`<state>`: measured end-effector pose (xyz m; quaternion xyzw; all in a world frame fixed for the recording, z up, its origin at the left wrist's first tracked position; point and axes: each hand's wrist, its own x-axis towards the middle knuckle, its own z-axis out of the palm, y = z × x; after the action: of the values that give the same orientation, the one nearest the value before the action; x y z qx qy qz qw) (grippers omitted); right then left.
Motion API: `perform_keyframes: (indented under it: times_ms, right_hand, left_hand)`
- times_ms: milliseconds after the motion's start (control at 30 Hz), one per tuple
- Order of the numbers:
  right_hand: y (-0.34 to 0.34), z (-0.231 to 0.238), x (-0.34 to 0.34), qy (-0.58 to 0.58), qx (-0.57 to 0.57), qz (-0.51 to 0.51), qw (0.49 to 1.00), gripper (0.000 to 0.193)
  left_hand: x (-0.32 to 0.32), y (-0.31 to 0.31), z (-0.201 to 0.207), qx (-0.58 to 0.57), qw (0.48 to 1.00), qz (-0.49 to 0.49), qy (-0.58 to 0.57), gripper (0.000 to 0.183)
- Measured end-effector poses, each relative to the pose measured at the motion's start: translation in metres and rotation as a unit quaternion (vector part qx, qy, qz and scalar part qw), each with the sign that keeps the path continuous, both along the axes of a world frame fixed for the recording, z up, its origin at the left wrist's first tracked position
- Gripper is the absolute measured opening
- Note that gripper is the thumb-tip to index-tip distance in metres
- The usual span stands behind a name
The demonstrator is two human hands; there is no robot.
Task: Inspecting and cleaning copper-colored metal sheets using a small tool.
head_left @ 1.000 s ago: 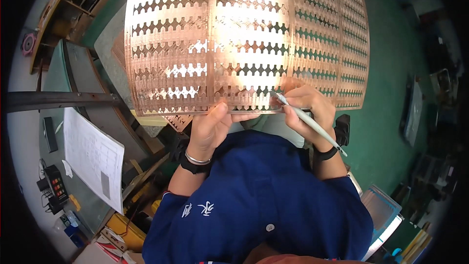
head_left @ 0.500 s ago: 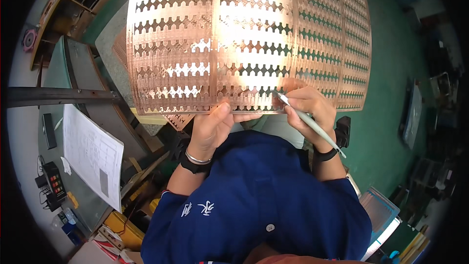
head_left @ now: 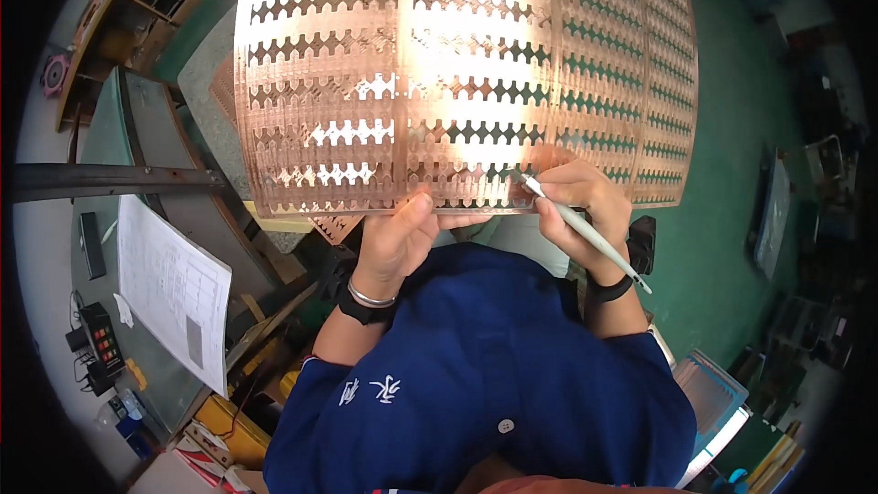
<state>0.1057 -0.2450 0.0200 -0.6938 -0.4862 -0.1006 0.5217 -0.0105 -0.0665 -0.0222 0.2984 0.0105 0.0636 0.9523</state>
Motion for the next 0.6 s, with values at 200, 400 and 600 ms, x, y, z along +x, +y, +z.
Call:
perform_keyframes:
  times_ms: [200,400,600]
  right_hand:
    - [0.0012,0.0046,-0.0008,-0.001,-0.004,-0.005,1.000,0.016]
    - [-0.0006,0.0049,-0.0022,-0.003,-0.015,-0.017,1.000,0.016]
    - [0.0001,0.0093,-0.0008,-0.012,-0.015,-0.011,1.000,0.017]
  left_hand:
    - [-0.0008,0.0010,-0.0019,0.019,0.999,-0.009,-0.024,0.050]
    - [-0.0016,-0.0016,-0.0029,0.003,1.000,-0.001,0.003,0.049]
    - [-0.0003,0.0003,0.0001,0.024,0.999,-0.007,-0.033,0.048]
